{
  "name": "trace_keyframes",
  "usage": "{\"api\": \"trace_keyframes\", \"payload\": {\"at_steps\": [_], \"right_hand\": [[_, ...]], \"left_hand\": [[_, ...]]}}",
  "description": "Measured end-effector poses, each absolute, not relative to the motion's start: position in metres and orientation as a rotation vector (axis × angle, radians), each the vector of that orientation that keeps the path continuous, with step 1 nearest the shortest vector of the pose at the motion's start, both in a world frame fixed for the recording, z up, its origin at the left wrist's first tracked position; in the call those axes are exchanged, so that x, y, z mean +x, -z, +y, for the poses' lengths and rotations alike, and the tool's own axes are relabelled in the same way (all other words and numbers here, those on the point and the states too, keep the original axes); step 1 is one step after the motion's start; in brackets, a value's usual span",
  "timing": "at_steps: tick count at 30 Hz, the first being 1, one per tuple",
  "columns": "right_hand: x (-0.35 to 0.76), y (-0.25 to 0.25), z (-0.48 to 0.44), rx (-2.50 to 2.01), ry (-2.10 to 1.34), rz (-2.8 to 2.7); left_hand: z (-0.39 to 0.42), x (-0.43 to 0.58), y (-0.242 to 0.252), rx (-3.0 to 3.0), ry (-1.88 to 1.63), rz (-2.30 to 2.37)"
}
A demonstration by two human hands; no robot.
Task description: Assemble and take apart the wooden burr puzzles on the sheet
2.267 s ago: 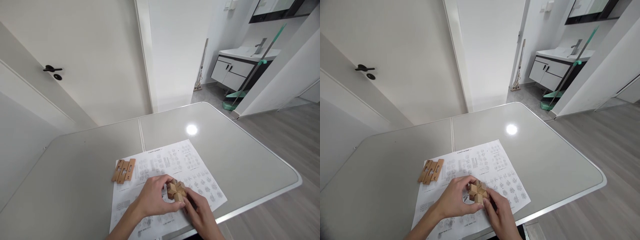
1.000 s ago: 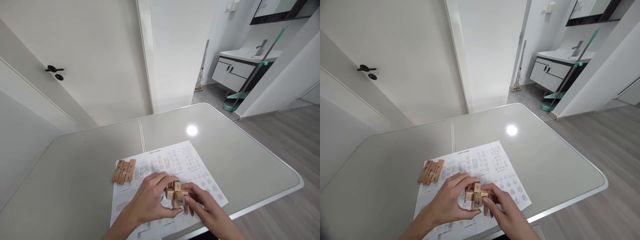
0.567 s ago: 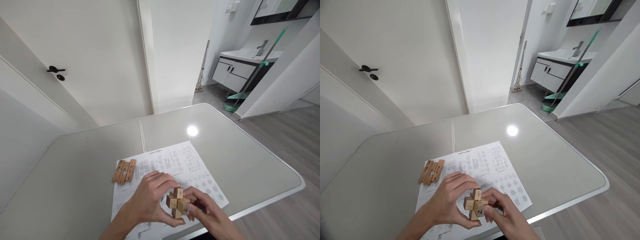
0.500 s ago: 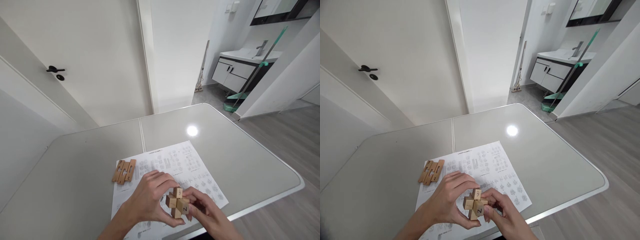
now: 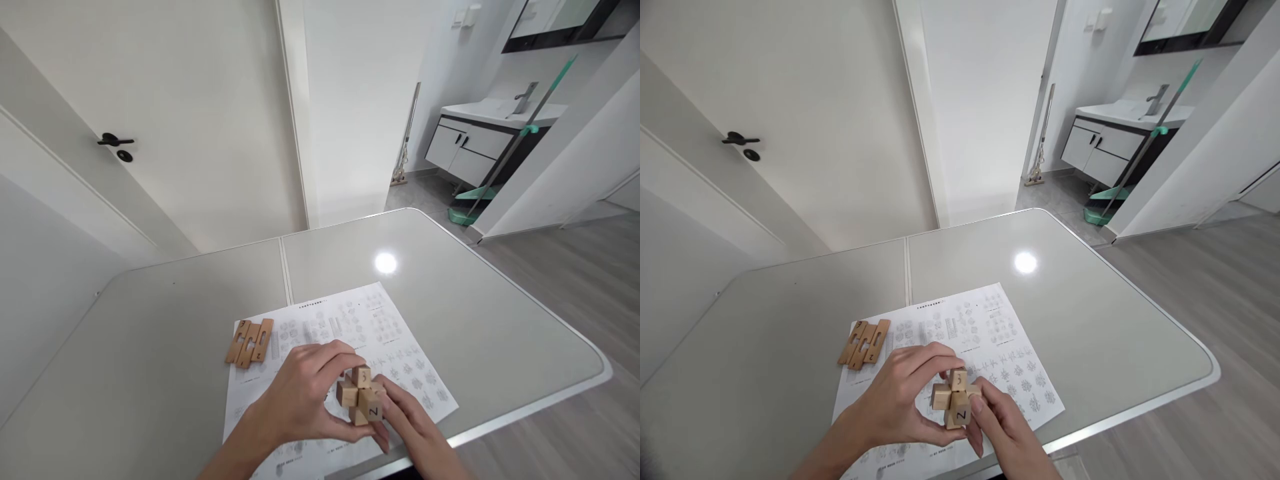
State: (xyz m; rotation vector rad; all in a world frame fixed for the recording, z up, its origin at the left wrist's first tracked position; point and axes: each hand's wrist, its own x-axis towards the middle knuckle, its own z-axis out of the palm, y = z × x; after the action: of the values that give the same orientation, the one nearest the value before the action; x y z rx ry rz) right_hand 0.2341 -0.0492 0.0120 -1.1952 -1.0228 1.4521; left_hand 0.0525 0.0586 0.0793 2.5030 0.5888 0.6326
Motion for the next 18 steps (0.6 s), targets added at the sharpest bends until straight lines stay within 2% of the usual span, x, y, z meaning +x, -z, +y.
{"api": "trace_keyframes", "payload": {"at_steps": [11,18], "right_hand": [[0.220,0.006,-0.052,-1.063,-1.588,-0.717],[0.223,0.009,-0.052,-1.066,-1.577,-0.782]], "left_hand": [[0.053,0.062,-0.077,2.569,-0.826,0.461],[0.053,0.059,-0.078,2.552,-0.710,0.482]]}}
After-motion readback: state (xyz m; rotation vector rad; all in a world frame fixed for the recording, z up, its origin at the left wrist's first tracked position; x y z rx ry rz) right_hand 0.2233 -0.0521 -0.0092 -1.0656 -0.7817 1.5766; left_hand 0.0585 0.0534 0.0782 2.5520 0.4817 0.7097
